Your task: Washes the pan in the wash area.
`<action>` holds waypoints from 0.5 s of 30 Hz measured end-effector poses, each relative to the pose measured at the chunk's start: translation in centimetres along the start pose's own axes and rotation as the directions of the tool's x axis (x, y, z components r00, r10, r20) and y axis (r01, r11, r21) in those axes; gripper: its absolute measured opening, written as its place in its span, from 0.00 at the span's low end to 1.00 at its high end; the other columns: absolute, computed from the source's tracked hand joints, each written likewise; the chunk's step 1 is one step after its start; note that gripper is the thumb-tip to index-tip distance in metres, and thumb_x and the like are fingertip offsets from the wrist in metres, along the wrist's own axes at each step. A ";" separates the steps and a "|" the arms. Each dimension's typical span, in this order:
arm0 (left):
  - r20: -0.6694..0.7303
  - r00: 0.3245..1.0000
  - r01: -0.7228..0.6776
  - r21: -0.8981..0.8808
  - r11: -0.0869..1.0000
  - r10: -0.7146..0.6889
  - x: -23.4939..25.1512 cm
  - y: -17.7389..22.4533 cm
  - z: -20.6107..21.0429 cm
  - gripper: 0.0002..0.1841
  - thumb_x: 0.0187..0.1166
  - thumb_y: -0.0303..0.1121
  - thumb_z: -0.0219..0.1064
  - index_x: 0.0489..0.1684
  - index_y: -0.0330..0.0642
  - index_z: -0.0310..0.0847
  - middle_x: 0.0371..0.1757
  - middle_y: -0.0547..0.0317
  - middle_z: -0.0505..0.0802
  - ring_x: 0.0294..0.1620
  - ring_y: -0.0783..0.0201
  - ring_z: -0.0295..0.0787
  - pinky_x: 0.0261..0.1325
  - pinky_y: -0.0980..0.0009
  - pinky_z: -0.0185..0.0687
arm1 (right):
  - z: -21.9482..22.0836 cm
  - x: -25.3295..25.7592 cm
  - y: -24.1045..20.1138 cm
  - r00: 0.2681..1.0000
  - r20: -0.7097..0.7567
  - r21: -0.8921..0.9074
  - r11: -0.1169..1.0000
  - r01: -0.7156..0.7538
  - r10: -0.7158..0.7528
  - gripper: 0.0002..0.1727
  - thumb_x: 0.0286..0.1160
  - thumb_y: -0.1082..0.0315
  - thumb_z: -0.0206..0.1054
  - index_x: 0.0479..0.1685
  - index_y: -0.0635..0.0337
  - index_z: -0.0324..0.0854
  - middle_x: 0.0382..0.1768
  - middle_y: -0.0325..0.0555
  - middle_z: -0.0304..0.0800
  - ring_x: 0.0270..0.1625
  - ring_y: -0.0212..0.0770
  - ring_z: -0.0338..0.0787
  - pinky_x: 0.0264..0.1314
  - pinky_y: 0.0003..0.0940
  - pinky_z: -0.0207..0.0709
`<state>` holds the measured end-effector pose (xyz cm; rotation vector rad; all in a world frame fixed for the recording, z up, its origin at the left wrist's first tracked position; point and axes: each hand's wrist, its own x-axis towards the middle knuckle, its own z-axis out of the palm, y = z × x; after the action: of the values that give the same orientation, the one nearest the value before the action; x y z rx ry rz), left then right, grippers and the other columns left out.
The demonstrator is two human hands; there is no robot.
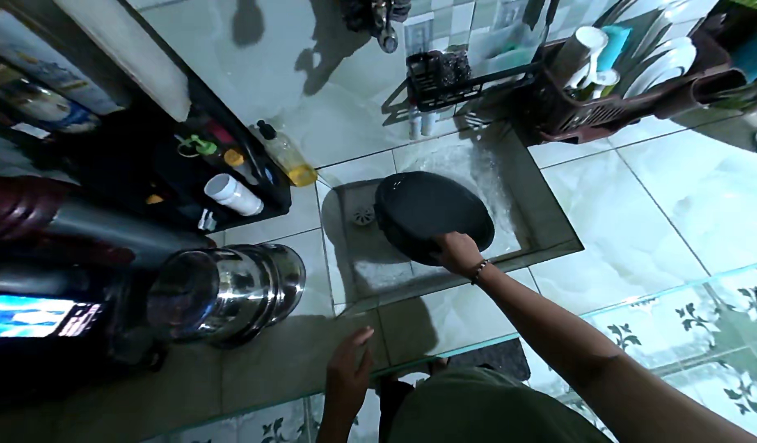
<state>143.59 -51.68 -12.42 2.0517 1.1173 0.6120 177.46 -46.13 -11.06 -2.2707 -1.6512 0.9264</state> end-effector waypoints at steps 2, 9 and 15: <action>0.018 1.000 0.009 0.003 1.000 -0.009 -0.1 0.0 0.1 0.17 0.79 0.24 0.62 0.63 0.29 0.86 0.63 0.42 0.92 0.62 0.54 0.92 0.67 0.60 0.87 | 0.2 -0.3 0.9 1.000 -0.024 0.023 1.000 0.017 -0.016 0.15 0.79 0.60 0.70 0.59 0.54 0.89 0.48 0.60 0.94 0.54 0.65 0.91 0.56 0.70 0.79; 0.031 0.999 0.032 -0.001 0.999 -0.032 0.0 -0.4 0.8 0.16 0.80 0.23 0.63 0.63 0.31 0.87 0.64 0.43 0.92 0.63 0.56 0.92 0.69 0.62 0.86 | 0.2 -1.9 3.2 0.998 -0.011 0.007 0.998 0.062 -0.062 0.15 0.81 0.60 0.70 0.59 0.56 0.89 0.47 0.61 0.94 0.53 0.66 0.92 0.57 0.70 0.78; 0.070 0.995 0.068 -0.009 0.998 -0.068 0.4 -0.1 1.8 0.16 0.82 0.25 0.62 0.64 0.32 0.86 0.65 0.43 0.91 0.62 0.57 0.92 0.68 0.61 0.87 | 0.9 -3.3 5.5 0.993 0.024 -0.065 0.991 0.115 -0.114 0.13 0.81 0.61 0.68 0.56 0.58 0.90 0.45 0.61 0.94 0.52 0.66 0.92 0.56 0.70 0.78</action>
<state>144.99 -51.99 -13.62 2.0012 1.1355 0.5086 180.68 -51.29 -13.20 -2.1879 -1.8255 0.8840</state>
